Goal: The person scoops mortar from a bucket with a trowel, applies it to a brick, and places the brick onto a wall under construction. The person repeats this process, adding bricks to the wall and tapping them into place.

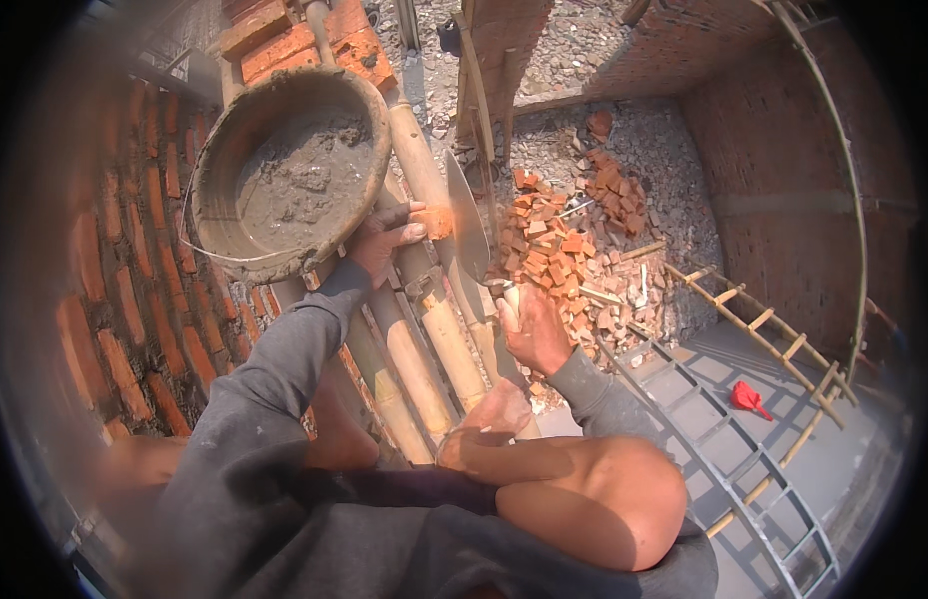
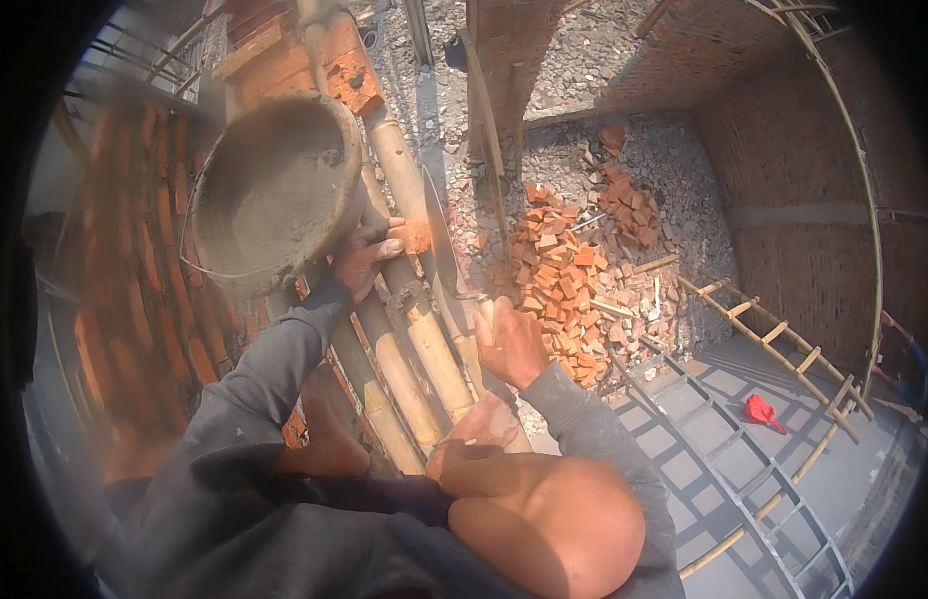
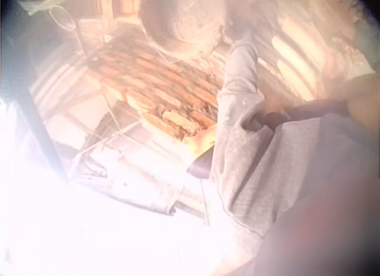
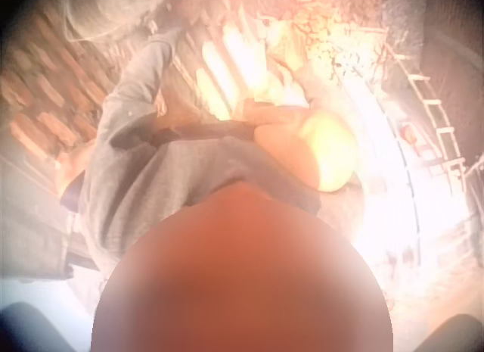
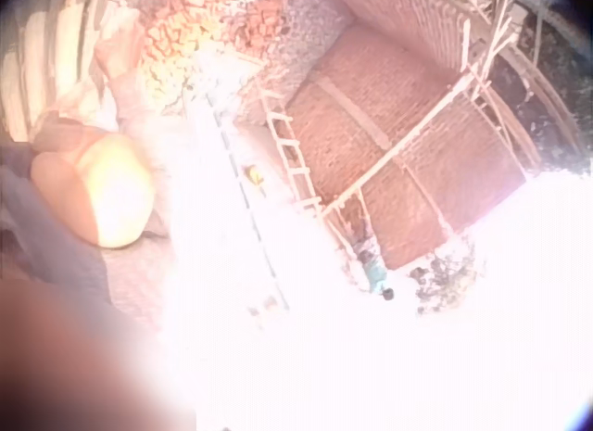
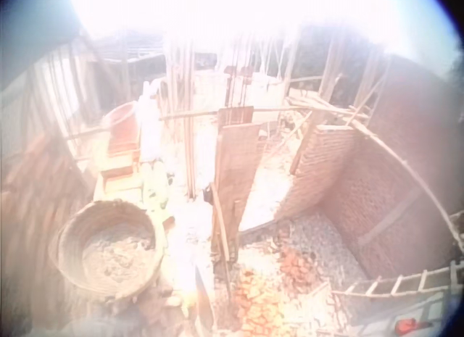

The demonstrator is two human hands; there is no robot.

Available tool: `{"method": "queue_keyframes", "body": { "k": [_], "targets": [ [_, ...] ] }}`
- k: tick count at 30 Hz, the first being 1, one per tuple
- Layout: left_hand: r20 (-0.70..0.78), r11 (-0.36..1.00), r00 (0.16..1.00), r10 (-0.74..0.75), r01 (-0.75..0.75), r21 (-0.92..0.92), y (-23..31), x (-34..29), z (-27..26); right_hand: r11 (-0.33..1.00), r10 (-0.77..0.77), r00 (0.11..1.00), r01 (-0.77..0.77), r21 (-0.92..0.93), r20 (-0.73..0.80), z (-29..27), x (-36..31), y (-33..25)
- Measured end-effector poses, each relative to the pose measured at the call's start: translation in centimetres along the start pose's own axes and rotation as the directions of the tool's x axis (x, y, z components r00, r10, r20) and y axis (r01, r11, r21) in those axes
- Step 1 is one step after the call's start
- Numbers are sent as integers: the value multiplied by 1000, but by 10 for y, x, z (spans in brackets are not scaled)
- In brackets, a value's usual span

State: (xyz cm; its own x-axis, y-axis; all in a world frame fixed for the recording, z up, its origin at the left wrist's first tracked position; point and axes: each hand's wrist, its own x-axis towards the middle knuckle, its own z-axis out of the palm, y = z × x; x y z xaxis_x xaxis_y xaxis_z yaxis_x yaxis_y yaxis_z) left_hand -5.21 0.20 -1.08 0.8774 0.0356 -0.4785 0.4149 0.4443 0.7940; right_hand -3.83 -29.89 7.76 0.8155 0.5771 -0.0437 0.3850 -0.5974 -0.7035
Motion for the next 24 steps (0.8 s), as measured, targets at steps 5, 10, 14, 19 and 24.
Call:
{"method": "queue_keyframes", "body": {
  "k": [5, 10, 14, 19, 24],
  "targets": [
    [14, 1000, 1000, 9, -9, -18, -1, -2, 1, 924, 28, 950, 94, 370, -312, 4, -2, -4],
    [-6, 1000, 1000, -20, 20, 18, 0, 2, 1, 995, 100, 995, -100, -14, 10, 11, -6, -4],
    [13, 999, 999, 42, -42, -23, 0, 3, 2, 816, 192, 930, 26, 577, -314, 19, -12, 8],
    [-41, 999, 999, 32, -32, -8, -4, 5, 2, 989, 141, 985, -136, -50, 102, 22, -6, 9],
    [-61, 996, 998, 16, -22, -90, -6, 9, 3, 835, 223, 910, 6, 550, -349, 7, 0, -16]
  ]
}}
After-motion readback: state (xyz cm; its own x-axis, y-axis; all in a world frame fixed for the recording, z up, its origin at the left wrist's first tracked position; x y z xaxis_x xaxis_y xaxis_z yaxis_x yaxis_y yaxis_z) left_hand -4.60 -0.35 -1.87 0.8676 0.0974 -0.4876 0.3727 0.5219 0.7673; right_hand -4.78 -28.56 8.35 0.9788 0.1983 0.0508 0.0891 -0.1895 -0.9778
